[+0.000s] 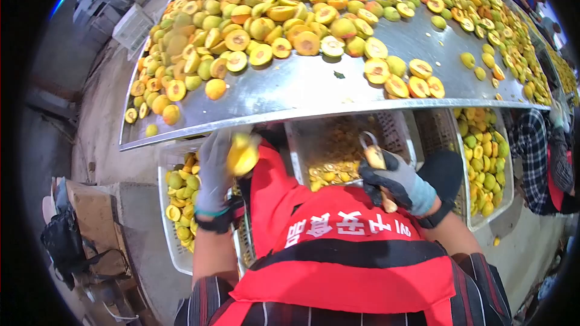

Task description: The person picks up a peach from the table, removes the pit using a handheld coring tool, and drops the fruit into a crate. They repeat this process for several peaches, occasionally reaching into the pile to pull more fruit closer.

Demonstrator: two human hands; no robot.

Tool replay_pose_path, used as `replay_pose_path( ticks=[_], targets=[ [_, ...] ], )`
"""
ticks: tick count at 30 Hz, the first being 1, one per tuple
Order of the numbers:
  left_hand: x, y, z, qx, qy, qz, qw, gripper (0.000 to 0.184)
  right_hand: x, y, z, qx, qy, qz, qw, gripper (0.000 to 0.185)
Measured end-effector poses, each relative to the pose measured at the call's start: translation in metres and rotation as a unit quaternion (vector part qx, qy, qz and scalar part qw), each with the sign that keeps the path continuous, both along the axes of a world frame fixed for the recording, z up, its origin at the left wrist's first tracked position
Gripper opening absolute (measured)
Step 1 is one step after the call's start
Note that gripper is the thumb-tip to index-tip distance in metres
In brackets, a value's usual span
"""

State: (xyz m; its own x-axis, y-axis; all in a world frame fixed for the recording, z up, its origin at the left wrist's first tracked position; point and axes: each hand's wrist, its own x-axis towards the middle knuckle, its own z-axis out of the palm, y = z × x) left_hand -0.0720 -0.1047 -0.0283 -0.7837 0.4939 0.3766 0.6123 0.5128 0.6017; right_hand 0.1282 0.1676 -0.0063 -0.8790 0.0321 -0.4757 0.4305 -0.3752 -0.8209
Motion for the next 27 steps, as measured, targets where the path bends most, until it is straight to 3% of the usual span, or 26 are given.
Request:
replay_pose_path(
  ticks=[1, 2, 3, 5, 6, 8, 10, 13, 15, 19, 20, 21, 23, 25, 27],
  targets=[
    [0.004, -0.014, 0.040, 0.158, -0.308, -0.042, 0.937, 0.024, 0.003, 0.003, -0.005, 0.018, -0.012, -0.016, 1.000, 0.013],
    [-0.004, -0.047, 0.044, -0.033, -0.239, 0.002, 0.971, 0.022, 0.006, 0.004, -0.001, 0.022, -0.037, -0.041, 0.998, 0.013],
    [-0.013, -0.075, 0.043, -0.170, -0.259, 0.051, 0.949, 0.026, 0.007, 0.006, 0.000, 0.023, -0.029, -0.046, 0.998, 0.013],
    [-0.020, -0.086, 0.072, -0.360, -0.170, 0.096, 0.912, 0.034, 0.009, 0.008, -0.008, 0.037, -0.036, -0.050, 0.997, 0.013],
    [-0.034, -0.083, 0.073, -0.361, -0.168, 0.099, 0.912, 0.034, 0.009, 0.007, -0.012, 0.020, -0.036, -0.057, 0.998, 0.014],
    [-0.082, -0.064, 0.070, -0.210, -0.181, 0.119, 0.953, 0.043, 0.003, 0.003, -0.016, 0.016, -0.031, -0.062, 0.998, 0.014],
    [-0.131, -0.032, 0.037, -0.178, -0.033, 0.147, 0.972, 0.048, -0.003, -0.002, -0.014, 0.033, -0.027, -0.063, 0.997, 0.013],
    [-0.175, 0.010, -0.013, -0.130, -0.123, 0.121, 0.976, 0.045, -0.011, -0.012, -0.002, 0.056, -0.019, -0.065, 0.996, 0.014],
    [-0.173, 0.029, -0.017, -0.313, 0.000, 0.102, 0.944, 0.045, -0.009, -0.012, -0.003, 0.053, -0.018, -0.067, 0.996, 0.014],
    [-0.144, 0.037, 0.011, -0.364, -0.078, 0.009, 0.928, 0.044, -0.009, -0.016, 0.002, 0.067, -0.014, -0.073, 0.995, 0.016],
    [-0.140, 0.039, 0.002, -0.101, -0.261, 0.001, 0.960, 0.041, -0.012, -0.014, 0.005, 0.060, -0.005, -0.059, 0.996, 0.017],
    [-0.126, 0.044, 0.006, 0.170, -0.419, -0.008, 0.892, 0.039, -0.014, -0.013, 0.007, 0.051, 0.002, -0.045, 0.998, 0.018],
    [-0.067, 0.056, 0.021, 0.403, -0.520, -0.128, 0.742, 0.036, -0.025, -0.017, 0.017, 0.064, 0.048, -0.015, 0.997, 0.021],
    [-0.027, 0.070, 0.021, 0.448, -0.615, -0.205, 0.616, 0.040, -0.038, -0.024, 0.038, 0.155, 0.091, 0.025, 0.983, 0.025],
    [0.009, 0.084, 0.025, 0.469, -0.660, -0.189, 0.556, 0.044, -0.047, -0.030, 0.053, 0.270, 0.098, 0.070, 0.955, 0.030]
  ],
)
